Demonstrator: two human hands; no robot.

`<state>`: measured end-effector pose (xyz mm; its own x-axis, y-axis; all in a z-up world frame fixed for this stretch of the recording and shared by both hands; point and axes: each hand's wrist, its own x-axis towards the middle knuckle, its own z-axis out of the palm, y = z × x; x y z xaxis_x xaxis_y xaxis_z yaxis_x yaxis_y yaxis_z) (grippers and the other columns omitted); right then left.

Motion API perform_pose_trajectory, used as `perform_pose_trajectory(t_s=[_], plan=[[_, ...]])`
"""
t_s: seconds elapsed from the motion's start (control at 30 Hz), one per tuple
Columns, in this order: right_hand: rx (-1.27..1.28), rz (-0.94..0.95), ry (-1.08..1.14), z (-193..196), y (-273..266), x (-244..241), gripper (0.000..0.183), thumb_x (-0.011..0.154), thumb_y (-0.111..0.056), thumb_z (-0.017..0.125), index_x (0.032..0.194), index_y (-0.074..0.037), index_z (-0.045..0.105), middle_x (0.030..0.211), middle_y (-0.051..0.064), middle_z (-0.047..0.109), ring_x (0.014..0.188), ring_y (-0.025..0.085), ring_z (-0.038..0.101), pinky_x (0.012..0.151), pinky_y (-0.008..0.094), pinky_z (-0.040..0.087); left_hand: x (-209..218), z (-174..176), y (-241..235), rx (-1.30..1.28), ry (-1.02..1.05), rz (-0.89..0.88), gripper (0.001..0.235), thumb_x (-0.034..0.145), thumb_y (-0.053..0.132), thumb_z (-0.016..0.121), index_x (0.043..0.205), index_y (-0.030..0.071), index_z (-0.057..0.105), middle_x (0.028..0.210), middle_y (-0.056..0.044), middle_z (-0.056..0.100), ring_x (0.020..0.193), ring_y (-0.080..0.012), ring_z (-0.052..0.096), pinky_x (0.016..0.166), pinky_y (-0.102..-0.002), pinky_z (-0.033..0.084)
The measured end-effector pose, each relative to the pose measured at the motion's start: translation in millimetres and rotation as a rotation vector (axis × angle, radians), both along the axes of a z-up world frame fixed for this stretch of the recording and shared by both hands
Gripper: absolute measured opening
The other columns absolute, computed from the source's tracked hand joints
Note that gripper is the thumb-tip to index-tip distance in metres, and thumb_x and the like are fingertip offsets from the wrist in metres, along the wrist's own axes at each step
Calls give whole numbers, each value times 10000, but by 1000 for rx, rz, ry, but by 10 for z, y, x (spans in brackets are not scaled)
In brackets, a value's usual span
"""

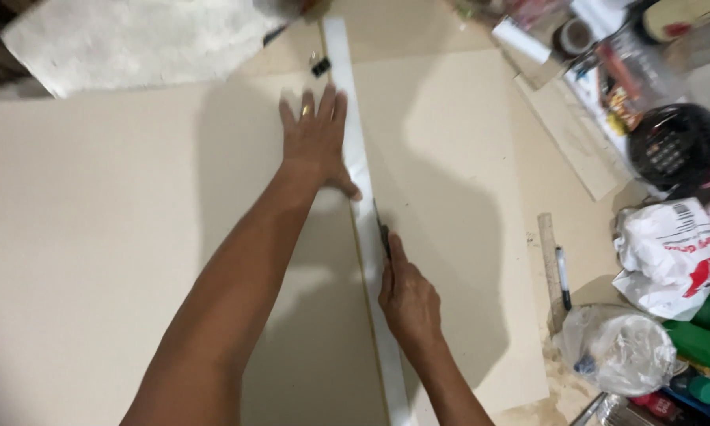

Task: Measuring, marking, and cutting a large sheet of cardboard using a ruler, pen, and utility knife.

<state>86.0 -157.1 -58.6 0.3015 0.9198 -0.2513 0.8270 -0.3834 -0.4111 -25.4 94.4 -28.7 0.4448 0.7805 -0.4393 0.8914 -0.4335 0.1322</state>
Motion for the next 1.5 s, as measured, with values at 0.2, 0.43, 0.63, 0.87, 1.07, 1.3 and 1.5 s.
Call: perform_pose_trajectory(t_s=[0.2, 0.43, 0.63, 0.87, 1.07, 1.3, 1.5], plan=[[166, 47, -53, -11, -18, -54, 481, 1079, -215, 466, 1557, -157, 481, 733, 118, 733, 613, 251, 708, 445, 415, 561, -206, -1255, -1000, 270, -236, -60, 484, 983, 510, 558, 1368, 219, 598, 1373, -75, 585, 1364, -354, 483, 1083, -609, 360], [-208, 52, -37, 65, 83, -55, 552, 1114, -358, 285, 1653, -242, 264, 964, 142, 744, 890, 321, 761, 732, 487, 639, -264, -536, -1870, 159, -273, -66, 1267, 537, 651, 815, 1573, 89, 352, 1638, -151, 351, 1460, -458, 333, 1088, -715, 318], [52, 78, -126, -207, -9, -25, 486, 1098, -293, 406, 1573, -199, 432, 828, 166, 752, 748, 332, 768, 586, 476, 648, -185, -382, -1915, 171, -218, -60, 1440, 438, 609, 892, 1605, 48, 262, 1667, -179, 285, 1471, -469, 313, 1074, -791, 276], [-138, 33, 7, 106, -458, -20, 540, 1097, -342, 358, 1623, -227, 327, 1072, 187, 747, 1001, 350, 738, 787, 510, 633, -113, -36, -1790, -222, 16, -50, 1463, 579, 663, 859, 1649, 104, 34, 1739, -113, 0, 1581, -392, 40, 1212, -740, 42], [75, 104, -18, -342, -1486, 65, 629, 1036, -206, 541, 1618, -244, 306, 712, 79, 613, 521, 336, 556, 417, 492, 376, -109, -227, -1813, -114, 42, -62, 1633, 500, 835, 901, 1616, 57, -2, 1723, -108, -20, 1564, -397, -7, 1181, -719, 69], [15, 108, -133, -190, -2379, -3, 536, 1044, -263, 542, 1561, -209, 410, 808, 59, 706, 547, 331, 643, 389, 475, 453, -143, -446, -1889, -28, -63, -53, 1671, 406, 771, 936, 1613, 24, 54, 1715, -171, 50, 1554, -452, 54, 1135, -784, 32], [-69, 196, 100, 156, -2083, 210, 543, 1045, -149, 487, 1567, -54, 375, 629, 126, 618, 480, 336, 574, 406, 508, 456, -112, -190, -1944, -102, -1, 1, 1538, 548, 782, 842, 1632, 53, 30, 1723, -101, 25, 1554, -422, 32, 1197, -699, 89]])
